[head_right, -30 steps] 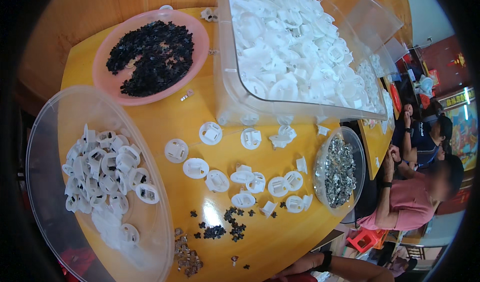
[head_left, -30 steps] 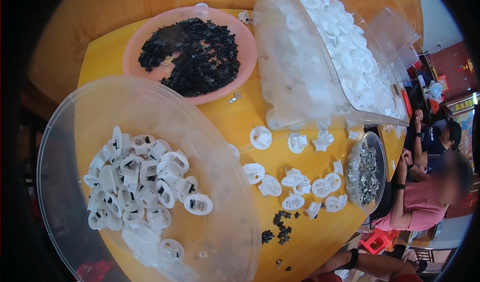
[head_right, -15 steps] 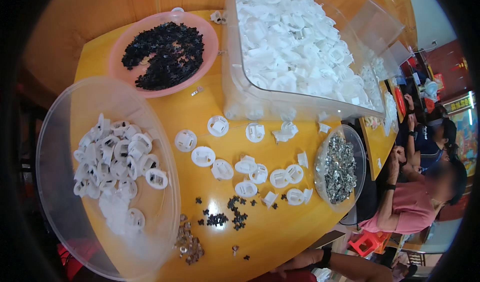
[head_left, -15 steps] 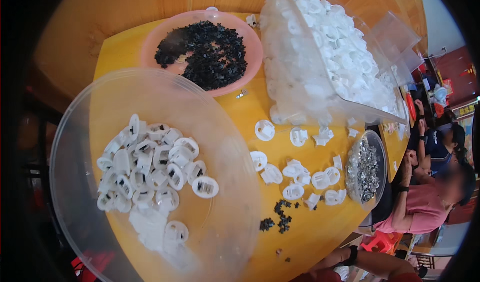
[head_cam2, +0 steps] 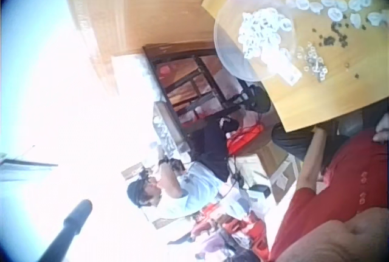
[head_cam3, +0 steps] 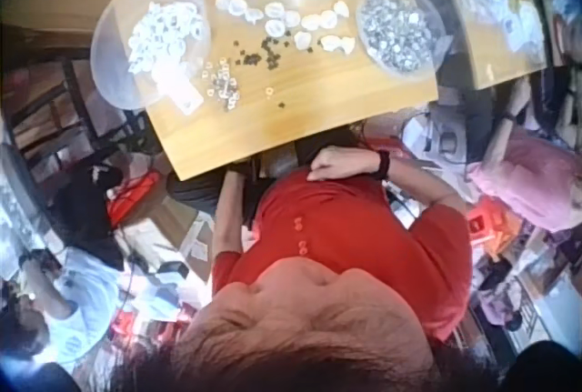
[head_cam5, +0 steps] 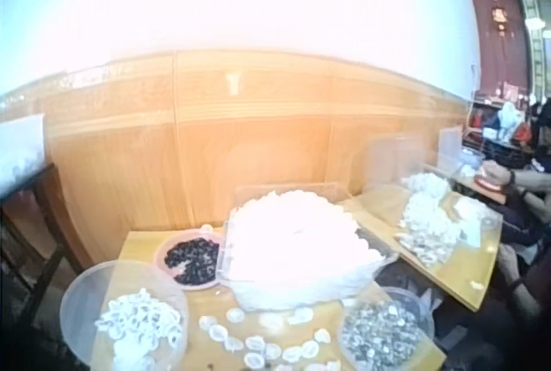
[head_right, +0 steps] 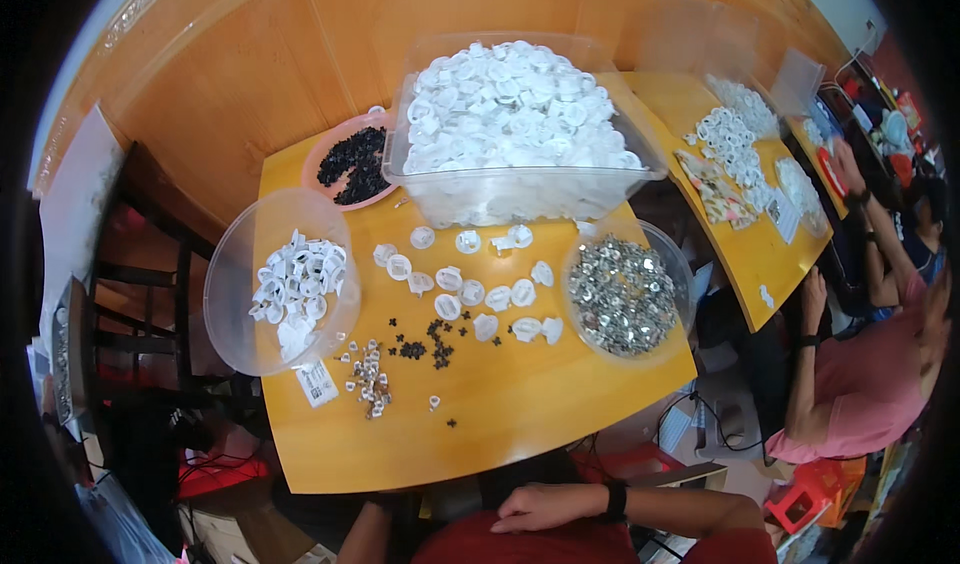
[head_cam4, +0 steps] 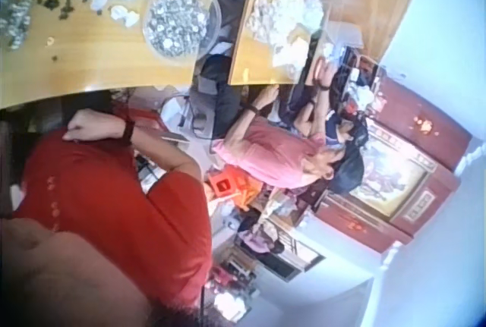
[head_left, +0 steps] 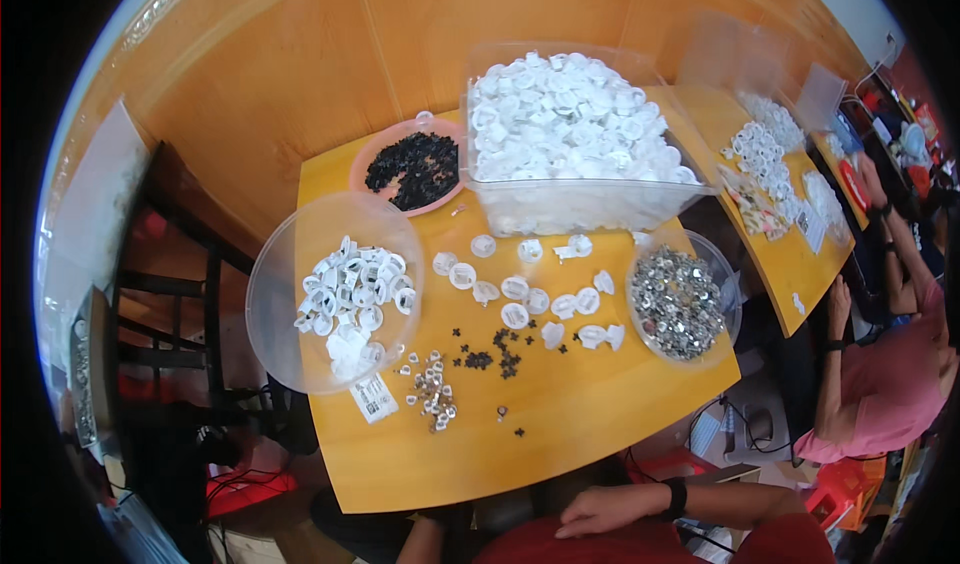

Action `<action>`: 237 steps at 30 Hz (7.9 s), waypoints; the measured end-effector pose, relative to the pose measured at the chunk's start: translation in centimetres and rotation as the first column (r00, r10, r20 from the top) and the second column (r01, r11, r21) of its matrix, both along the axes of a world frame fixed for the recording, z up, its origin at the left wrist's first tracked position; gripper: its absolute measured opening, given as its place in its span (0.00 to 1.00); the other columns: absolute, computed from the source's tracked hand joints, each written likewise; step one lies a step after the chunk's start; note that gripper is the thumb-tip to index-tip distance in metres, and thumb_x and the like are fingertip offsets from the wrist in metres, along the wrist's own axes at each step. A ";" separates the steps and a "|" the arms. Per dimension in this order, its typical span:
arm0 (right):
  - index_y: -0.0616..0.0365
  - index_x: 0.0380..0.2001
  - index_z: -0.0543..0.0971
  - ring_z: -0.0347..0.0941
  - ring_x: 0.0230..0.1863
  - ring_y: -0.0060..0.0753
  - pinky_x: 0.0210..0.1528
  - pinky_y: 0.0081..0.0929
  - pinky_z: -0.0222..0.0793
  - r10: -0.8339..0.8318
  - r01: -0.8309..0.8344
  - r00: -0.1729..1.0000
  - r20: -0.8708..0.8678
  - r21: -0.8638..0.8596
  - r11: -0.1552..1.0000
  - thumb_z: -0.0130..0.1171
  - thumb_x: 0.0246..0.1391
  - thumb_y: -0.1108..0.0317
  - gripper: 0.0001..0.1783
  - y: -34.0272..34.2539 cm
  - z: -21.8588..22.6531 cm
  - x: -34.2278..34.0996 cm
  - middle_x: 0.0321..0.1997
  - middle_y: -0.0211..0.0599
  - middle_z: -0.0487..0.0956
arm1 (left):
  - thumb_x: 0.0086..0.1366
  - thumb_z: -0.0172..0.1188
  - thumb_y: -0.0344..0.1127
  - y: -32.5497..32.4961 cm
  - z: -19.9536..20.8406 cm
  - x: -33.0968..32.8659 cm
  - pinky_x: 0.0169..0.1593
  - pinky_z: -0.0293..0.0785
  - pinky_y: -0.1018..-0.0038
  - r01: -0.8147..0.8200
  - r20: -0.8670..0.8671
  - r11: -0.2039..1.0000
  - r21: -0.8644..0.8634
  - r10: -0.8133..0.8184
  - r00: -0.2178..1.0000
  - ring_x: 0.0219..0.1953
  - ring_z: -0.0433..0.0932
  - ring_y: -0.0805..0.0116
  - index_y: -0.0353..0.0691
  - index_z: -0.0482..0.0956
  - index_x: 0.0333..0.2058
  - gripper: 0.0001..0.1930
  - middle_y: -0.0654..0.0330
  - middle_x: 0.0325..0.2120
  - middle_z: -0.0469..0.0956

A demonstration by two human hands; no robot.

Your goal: Insert small black components into white circular plastic housings at a workshop table.

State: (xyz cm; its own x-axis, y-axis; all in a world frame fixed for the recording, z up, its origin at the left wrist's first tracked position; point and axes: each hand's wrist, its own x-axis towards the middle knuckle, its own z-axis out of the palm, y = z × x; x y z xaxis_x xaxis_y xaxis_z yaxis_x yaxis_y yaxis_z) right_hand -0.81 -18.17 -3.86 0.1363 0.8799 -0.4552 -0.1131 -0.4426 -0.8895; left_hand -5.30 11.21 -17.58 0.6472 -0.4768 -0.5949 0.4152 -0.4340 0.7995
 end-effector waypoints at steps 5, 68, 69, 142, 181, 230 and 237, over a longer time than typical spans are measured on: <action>0.59 0.26 0.77 0.68 0.23 0.21 0.29 0.22 0.64 -0.356 0.350 0.934 -0.024 0.250 0.903 0.49 0.62 0.55 0.19 0.7 5.8 1.5 0.22 0.29 0.74 | 0.62 0.50 0.36 -3.0 10.9 -0.6 0.36 0.73 0.73 0.176 0.204 0.982 0.066 -0.186 0.961 0.31 0.77 0.69 0.35 0.77 0.30 0.11 0.59 0.25 0.78; 0.59 0.39 0.70 0.63 0.54 0.53 0.54 0.41 0.61 -0.755 0.565 0.423 0.501 0.506 0.652 0.67 0.38 0.71 0.23 8.6 9.0 4.4 0.50 0.49 0.67 | 0.67 0.53 0.40 -5.8 20.4 3.5 0.49 0.71 0.75 -0.628 -0.129 0.416 -0.657 0.759 0.638 0.48 0.72 0.69 0.39 0.57 0.59 0.26 0.55 0.45 0.72; 0.59 0.39 0.70 0.63 0.54 0.53 0.54 0.41 0.61 -0.746 0.559 0.429 0.510 0.498 0.662 0.67 0.38 0.71 0.23 9.0 9.0 4.4 0.50 0.49 0.67 | 0.66 0.55 0.38 -5.2 20.1 3.4 0.51 0.70 0.73 -0.613 -0.157 0.394 -0.684 0.742 0.652 0.50 0.72 0.67 0.38 0.60 0.56 0.23 0.55 0.46 0.72; 0.62 0.34 0.77 0.69 0.28 0.13 0.31 0.14 0.66 -0.769 0.634 0.625 0.135 0.487 0.600 0.59 0.55 0.72 0.06 8.6 8.9 7.7 0.28 0.26 0.76 | 0.65 0.54 0.26 -7.5 21.3 5.3 0.37 0.64 0.83 -0.685 0.432 0.511 -0.520 0.849 0.305 0.30 0.66 0.79 0.37 0.70 0.35 0.02 0.66 0.31 0.71; 0.62 0.31 0.71 0.72 0.31 0.41 0.32 0.31 0.66 -0.823 0.617 0.363 0.437 0.549 0.564 0.52 0.56 0.75 0.02 8.0 9.8 5.6 0.28 0.42 0.73 | 0.64 0.53 0.24 -7.8 20.7 4.6 0.52 0.70 0.75 -0.639 -0.088 0.339 -0.691 0.837 0.539 0.47 0.73 0.72 0.35 0.63 0.55 0.21 0.58 0.46 0.73; 0.62 0.33 0.75 0.74 0.28 0.37 0.29 0.29 0.68 -0.857 0.719 0.397 0.329 0.469 0.513 0.56 0.52 0.75 0.04 7.9 8.6 5.7 0.29 0.42 0.75 | 0.63 0.55 0.24 -7.6 18.8 4.5 0.50 0.70 0.79 -0.643 0.083 0.445 -0.623 0.855 0.511 0.49 0.72 0.72 0.34 0.67 0.53 0.19 0.55 0.52 0.71; 0.65 0.29 0.73 0.75 0.22 0.27 0.25 0.22 0.70 -0.917 0.805 0.385 0.104 0.448 0.388 0.56 0.53 0.76 0.03 9.0 6.5 5.7 0.25 0.40 0.77 | 0.67 0.51 0.30 -8.7 19.8 5.1 0.49 0.71 0.78 -0.754 -0.065 0.319 -0.574 0.900 0.431 0.48 0.71 0.74 0.36 0.68 0.55 0.18 0.58 0.52 0.71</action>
